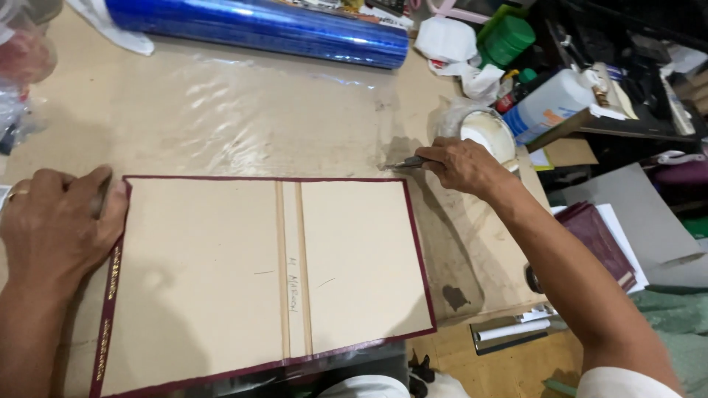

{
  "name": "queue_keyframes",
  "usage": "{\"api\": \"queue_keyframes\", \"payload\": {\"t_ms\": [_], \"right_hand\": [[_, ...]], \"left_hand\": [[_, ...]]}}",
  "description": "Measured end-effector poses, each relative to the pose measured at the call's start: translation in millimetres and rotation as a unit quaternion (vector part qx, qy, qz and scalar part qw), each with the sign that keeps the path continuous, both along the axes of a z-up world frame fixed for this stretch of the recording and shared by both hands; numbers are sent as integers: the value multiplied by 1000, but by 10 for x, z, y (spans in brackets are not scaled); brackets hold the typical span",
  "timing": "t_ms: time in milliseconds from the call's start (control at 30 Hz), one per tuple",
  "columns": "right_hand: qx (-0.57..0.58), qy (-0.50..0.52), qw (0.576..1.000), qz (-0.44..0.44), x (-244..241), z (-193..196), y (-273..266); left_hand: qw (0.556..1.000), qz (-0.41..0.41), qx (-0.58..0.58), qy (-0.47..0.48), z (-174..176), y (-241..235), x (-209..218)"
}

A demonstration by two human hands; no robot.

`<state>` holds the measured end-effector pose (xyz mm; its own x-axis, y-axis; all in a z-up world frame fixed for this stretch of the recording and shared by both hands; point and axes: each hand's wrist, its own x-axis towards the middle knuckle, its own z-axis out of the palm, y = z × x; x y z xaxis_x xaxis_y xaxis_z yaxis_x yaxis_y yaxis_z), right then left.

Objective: Wrapping a book cover in protective plastic film using adhesive and cutting tools.

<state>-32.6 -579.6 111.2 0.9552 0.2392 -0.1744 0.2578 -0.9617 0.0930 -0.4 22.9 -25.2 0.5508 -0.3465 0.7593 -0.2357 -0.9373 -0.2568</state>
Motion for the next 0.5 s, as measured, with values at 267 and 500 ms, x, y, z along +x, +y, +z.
{"api": "queue_keyframes", "payload": {"t_ms": [267,500], "right_hand": [[-87,50,994,-36,-13,176,-131],[-169,30,985,-26,-127,278,-259]], "left_hand": [[997,-23,-55,44,-274,88,96],[987,-74,-111,85,-265,60,125]]}}
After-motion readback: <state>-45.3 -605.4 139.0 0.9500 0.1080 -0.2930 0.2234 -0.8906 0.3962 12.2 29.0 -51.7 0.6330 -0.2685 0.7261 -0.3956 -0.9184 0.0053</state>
